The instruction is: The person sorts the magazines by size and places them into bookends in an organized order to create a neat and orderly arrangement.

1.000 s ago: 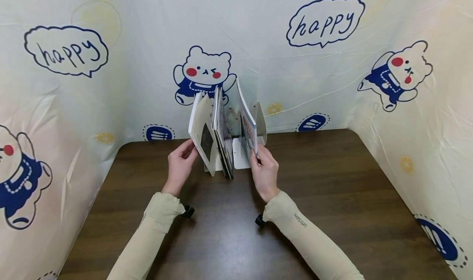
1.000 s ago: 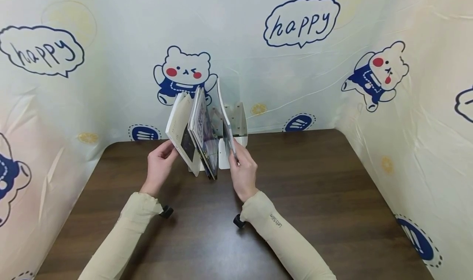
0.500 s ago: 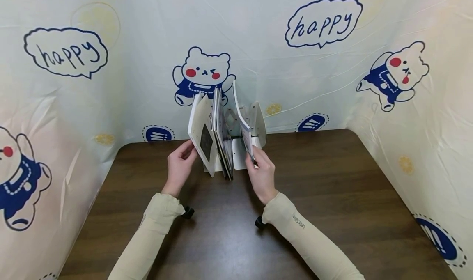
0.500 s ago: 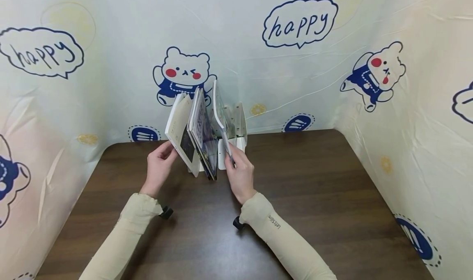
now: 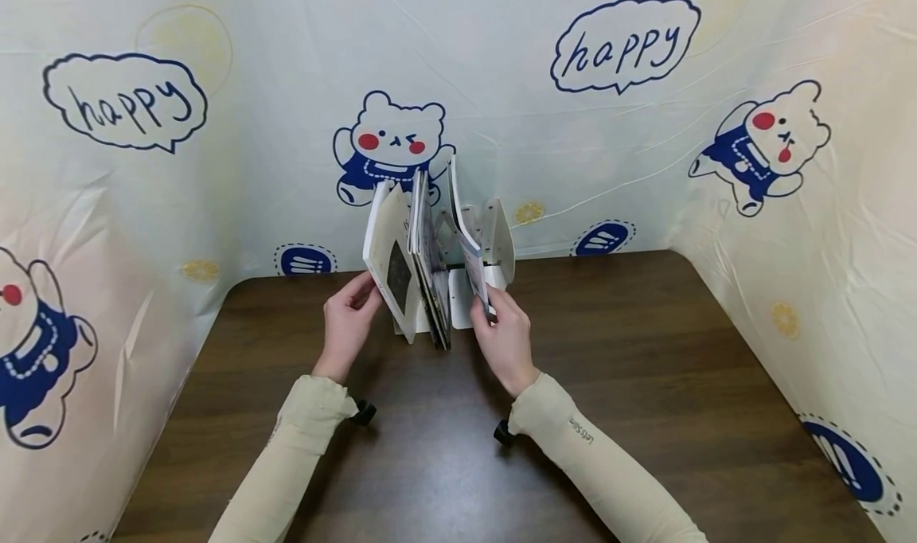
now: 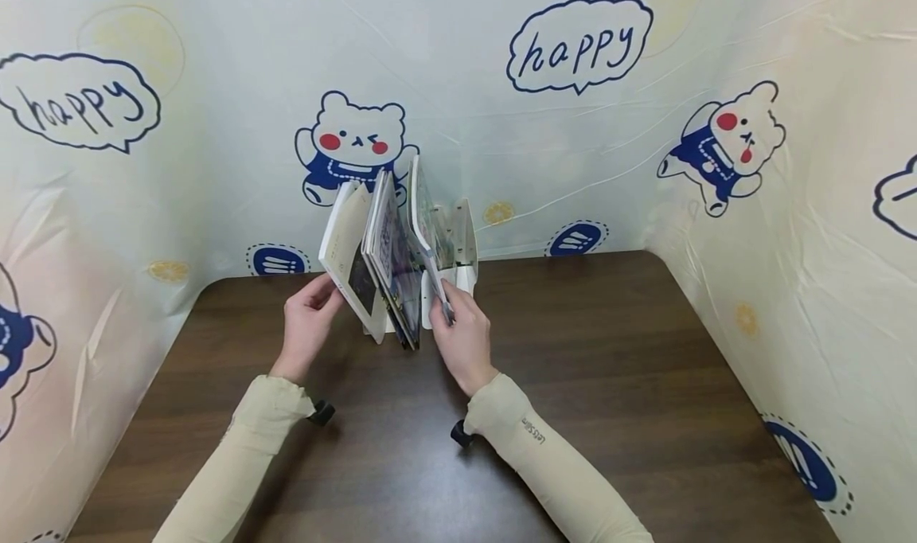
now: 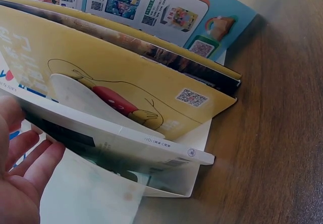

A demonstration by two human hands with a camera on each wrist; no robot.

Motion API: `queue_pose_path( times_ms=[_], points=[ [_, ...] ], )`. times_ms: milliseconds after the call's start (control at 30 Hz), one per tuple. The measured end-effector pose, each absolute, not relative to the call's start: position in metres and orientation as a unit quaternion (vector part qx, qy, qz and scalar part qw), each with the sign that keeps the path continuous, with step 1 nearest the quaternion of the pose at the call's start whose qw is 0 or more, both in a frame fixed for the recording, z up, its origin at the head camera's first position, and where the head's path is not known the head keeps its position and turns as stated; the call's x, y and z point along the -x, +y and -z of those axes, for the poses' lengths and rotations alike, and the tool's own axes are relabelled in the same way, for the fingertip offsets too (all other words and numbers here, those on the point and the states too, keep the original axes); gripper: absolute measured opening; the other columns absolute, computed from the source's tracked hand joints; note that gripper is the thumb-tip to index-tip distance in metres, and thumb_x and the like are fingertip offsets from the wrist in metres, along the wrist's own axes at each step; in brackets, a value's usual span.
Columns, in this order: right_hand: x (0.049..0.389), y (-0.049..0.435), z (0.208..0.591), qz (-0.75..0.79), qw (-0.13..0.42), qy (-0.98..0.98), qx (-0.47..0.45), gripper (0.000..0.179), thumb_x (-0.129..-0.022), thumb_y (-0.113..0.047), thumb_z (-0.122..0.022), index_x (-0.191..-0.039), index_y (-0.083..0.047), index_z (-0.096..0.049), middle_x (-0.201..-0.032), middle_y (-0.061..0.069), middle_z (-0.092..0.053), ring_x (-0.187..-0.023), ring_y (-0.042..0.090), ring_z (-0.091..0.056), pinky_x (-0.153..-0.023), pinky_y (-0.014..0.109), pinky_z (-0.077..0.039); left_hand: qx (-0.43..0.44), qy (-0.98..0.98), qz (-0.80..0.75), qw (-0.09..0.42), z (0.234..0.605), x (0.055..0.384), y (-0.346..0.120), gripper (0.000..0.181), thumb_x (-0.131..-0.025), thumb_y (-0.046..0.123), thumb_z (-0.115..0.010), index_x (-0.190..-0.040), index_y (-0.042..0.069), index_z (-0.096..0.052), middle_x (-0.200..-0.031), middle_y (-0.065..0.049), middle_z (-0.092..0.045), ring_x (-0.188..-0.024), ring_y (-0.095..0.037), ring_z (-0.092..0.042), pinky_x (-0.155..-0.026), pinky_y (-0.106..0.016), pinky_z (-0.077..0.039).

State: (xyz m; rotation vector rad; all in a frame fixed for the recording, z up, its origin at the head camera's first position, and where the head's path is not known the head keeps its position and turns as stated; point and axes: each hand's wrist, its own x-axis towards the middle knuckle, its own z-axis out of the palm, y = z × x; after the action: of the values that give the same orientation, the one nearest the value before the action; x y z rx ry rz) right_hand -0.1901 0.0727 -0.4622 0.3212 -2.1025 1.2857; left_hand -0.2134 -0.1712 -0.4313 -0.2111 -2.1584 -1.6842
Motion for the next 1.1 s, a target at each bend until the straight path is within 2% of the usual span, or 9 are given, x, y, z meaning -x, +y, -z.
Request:
queue_pose_path(
  times_ms=[300, 533, 633, 867, 967, 1100],
  points=[
    [0.1882, 0.0717, 0.4649, -0.455, 0.306, -0.829, -0.111, 0.036, -0.096, -0.011, -0.064, -0.131, -0.005, -0.071, -0.116, 0.012, -0.073, -0.095, 0.025, -0.072, -0.079, 0.042, -0.062, 0.077, -0.77, 0.604, 0.192, 0.4339, 0.2136, -0.1722, 0.032, -0.098, -0.001, -0.067, -0.129, -0.007, -0.069, -0.122, -0.029, -0.071, -0.096, 0.009, -0.065, -0.085, -0.011, -0.054],
    [0.19, 0.0731, 0.4633, -0.441, 0.298, -0.839, -0.11, 0.039, -0.096, -0.016, -0.064, -0.133, -0.004, -0.069, -0.121, 0.014, -0.071, -0.096, 0.029, -0.07, -0.083, 0.048, -0.06, 0.072, -0.772, 0.605, 0.182, 0.4314, 0.2134, -0.1729, 0.034, -0.099, 0.003, -0.068, -0.132, -0.004, -0.068, -0.126, -0.026, -0.07, -0.103, -0.005, -0.069, -0.086, -0.011, -0.054],
    [0.1905, 0.0737, 0.4636, -0.434, 0.289, -0.847, -0.107, 0.04, -0.096, -0.017, -0.063, -0.134, -0.005, -0.068, -0.123, 0.013, -0.07, -0.1, 0.031, -0.071, -0.085, 0.049, -0.06, 0.074, -0.772, 0.605, 0.18, 0.4314, 0.2143, -0.1734, 0.034, -0.1, 0.003, -0.067, -0.133, -0.004, -0.068, -0.126, -0.026, -0.07, -0.104, -0.006, -0.069, -0.086, -0.012, -0.054],
    [0.1884, 0.0733, 0.4652, -0.412, 0.271, -0.865, -0.096, 0.044, -0.097, -0.023, -0.064, -0.138, -0.007, -0.066, -0.129, 0.012, -0.069, -0.108, 0.034, -0.07, -0.088, 0.053, -0.059, 0.073, -0.778, 0.597, 0.182, 0.431, 0.2144, -0.1734, 0.034, -0.1, 0.003, -0.067, -0.132, -0.004, -0.068, -0.125, -0.026, -0.071, -0.101, -0.002, -0.069, -0.085, -0.011, -0.054],
    [0.1868, 0.0738, 0.4635, -0.41, 0.264, -0.868, -0.097, 0.045, -0.098, -0.024, -0.064, -0.139, -0.007, -0.064, -0.13, 0.012, -0.067, -0.111, 0.034, -0.069, -0.09, 0.053, -0.058, 0.071, -0.781, 0.593, 0.181, 0.4285, 0.2135, -0.173, 0.033, -0.1, 0.003, -0.067, -0.132, -0.004, -0.068, -0.125, -0.025, -0.071, -0.104, -0.01, -0.07, -0.086, -0.012, -0.054],
    [0.1837, 0.0768, 0.4598, -0.402, 0.267, -0.869, -0.106, 0.047, -0.099, -0.03, -0.064, -0.14, -0.008, -0.062, -0.132, 0.012, -0.066, -0.114, 0.033, -0.067, -0.094, 0.052, -0.057, 0.07, -0.783, 0.593, 0.177, 0.426, 0.2137, -0.173, 0.034, -0.1, 0.003, -0.067, -0.133, -0.004, -0.068, -0.127, -0.026, -0.07, -0.111, -0.03, -0.07, -0.087, -0.012, -0.053]
  ],
)
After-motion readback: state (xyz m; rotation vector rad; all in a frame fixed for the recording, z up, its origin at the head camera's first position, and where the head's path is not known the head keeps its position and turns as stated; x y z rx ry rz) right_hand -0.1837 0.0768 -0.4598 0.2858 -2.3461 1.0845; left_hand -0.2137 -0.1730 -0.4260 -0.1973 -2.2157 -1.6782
